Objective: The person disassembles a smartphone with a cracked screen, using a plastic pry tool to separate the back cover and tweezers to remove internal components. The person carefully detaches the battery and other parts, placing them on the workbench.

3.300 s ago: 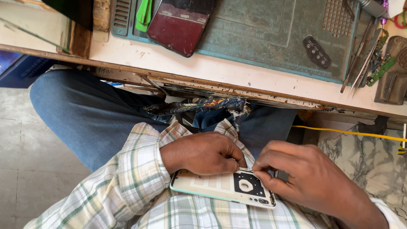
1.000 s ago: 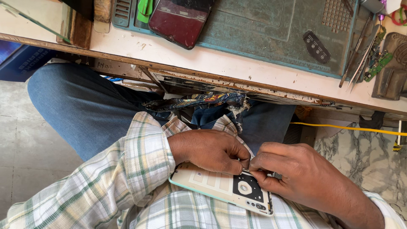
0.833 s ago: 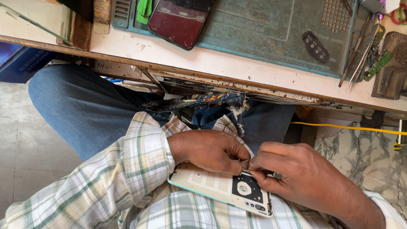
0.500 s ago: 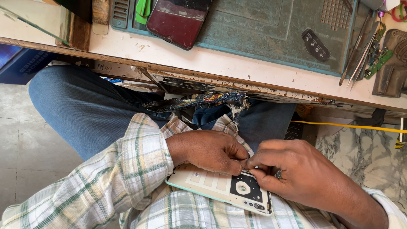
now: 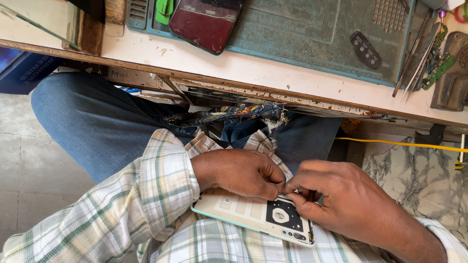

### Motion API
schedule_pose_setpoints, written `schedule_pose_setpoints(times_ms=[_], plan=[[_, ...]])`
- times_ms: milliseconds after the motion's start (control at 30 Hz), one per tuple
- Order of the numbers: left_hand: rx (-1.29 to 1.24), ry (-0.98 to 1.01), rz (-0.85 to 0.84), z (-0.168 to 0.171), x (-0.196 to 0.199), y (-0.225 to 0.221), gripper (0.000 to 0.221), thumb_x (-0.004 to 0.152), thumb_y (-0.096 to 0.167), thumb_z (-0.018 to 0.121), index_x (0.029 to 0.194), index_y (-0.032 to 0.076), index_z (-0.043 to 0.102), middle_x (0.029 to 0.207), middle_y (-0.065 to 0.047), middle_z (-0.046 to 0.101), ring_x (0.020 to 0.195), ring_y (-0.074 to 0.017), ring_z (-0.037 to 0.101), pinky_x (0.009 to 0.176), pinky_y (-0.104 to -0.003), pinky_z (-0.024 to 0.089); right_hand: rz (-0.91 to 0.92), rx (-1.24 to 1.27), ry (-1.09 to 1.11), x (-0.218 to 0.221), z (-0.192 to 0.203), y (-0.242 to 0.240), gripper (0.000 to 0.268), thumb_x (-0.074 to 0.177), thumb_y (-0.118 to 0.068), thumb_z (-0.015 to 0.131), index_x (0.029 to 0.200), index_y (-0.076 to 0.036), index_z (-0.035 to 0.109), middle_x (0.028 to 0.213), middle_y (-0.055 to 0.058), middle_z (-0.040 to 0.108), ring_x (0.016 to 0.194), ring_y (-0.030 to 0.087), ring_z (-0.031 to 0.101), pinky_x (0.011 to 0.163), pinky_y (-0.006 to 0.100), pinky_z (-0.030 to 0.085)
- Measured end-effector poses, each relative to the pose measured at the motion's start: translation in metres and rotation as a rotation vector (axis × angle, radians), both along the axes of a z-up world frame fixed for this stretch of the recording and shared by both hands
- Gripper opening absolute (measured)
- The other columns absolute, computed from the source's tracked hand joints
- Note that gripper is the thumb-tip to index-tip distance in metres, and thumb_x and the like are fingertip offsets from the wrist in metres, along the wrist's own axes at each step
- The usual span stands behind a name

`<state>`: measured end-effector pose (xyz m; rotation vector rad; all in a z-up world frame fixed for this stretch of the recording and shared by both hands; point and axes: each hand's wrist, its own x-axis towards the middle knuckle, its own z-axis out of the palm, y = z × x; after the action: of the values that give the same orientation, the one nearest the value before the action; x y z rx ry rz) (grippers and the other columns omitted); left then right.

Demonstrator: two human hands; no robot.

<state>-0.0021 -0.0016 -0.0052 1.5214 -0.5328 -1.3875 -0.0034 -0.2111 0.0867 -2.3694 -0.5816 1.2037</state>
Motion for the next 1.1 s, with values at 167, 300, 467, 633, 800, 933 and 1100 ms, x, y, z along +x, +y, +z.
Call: schedule_pose_setpoints(times_ms=[167,300,467,633,800,933,1100], plan=[[0.024,-0.031,-0.023,0.003,0.001,-0.001,0.025,0.091,0.035,0.063,0.102,0.019,0.079,0.082,0.001,0.076,0.073,-0.0120,0.071,0.069,-0.034,0.058,0.107,-0.016,-0.039,-0.002,0.000,-0.002,0.019,0.082,-0.026,0.077,0.093,-0.010,0.078,0.079,0.002,0.068,0.063,0.019,0.071,0.057,0.036,0.056],[0.019,-0.022,-0.022,0.003,0.001,-0.001,0.025,0.091,0.035,0.063,0.103,0.020,0.079,0.082,0.002,0.077,0.073,-0.0123,0.072,0.070,-0.033,0.059,0.144,0.079,-0.069,0.000,0.000,-0.003,0.018,0.083,-0.025,0.077,0.093,-0.009,0.078,0.079,0.003,0.068,0.063,0.020,0.071,0.055,0.037,0.055],[0.008,0.020,-0.009,0.002,0.000,-0.001,0.023,0.092,0.032,0.063,0.100,0.017,0.079,0.080,0.000,0.076,0.070,-0.0122,0.069,0.068,-0.033,0.058,0.077,0.106,-0.073,-0.001,-0.002,-0.007,0.020,0.084,-0.027,0.078,0.091,-0.009,0.078,0.079,0.002,0.070,0.060,0.018,0.071,0.053,0.033,0.056],[0.011,0.025,-0.028,0.002,0.002,-0.002,0.022,0.092,0.027,0.062,0.100,0.015,0.078,0.080,-0.001,0.075,0.070,-0.0121,0.069,0.068,-0.034,0.057,0.076,0.057,-0.037,-0.003,-0.008,-0.010,0.021,0.086,-0.029,0.077,0.094,-0.010,0.079,0.079,0.001,0.071,0.060,0.015,0.072,0.053,0.032,0.057],[0.032,0.039,-0.019,0.004,0.002,-0.001,0.023,0.091,0.027,0.062,0.103,0.017,0.078,0.083,0.000,0.076,0.072,-0.0121,0.070,0.070,-0.033,0.058,0.094,0.043,-0.035,-0.001,-0.007,-0.005,0.022,0.085,-0.028,0.076,0.094,-0.009,0.079,0.079,0.002,0.071,0.060,0.016,0.072,0.053,0.033,0.056],[0.034,0.002,-0.040,0.003,0.002,-0.001,0.024,0.091,0.029,0.062,0.104,0.017,0.078,0.084,0.000,0.076,0.074,-0.0122,0.070,0.071,-0.034,0.058,0.109,-0.011,0.020,0.002,-0.002,0.001,0.021,0.085,-0.027,0.074,0.098,-0.011,0.080,0.077,0.001,0.071,0.059,0.016,0.072,0.054,0.034,0.057],[-0.013,-0.028,-0.034,0.002,0.001,0.001,0.026,0.091,0.029,0.059,0.103,0.015,0.078,0.084,-0.001,0.076,0.073,-0.0129,0.069,0.070,-0.035,0.057,0.077,-0.046,0.054,0.003,-0.001,0.004,0.021,0.083,-0.025,0.074,0.098,-0.011,0.080,0.077,0.002,0.072,0.059,0.017,0.073,0.055,0.034,0.057]])
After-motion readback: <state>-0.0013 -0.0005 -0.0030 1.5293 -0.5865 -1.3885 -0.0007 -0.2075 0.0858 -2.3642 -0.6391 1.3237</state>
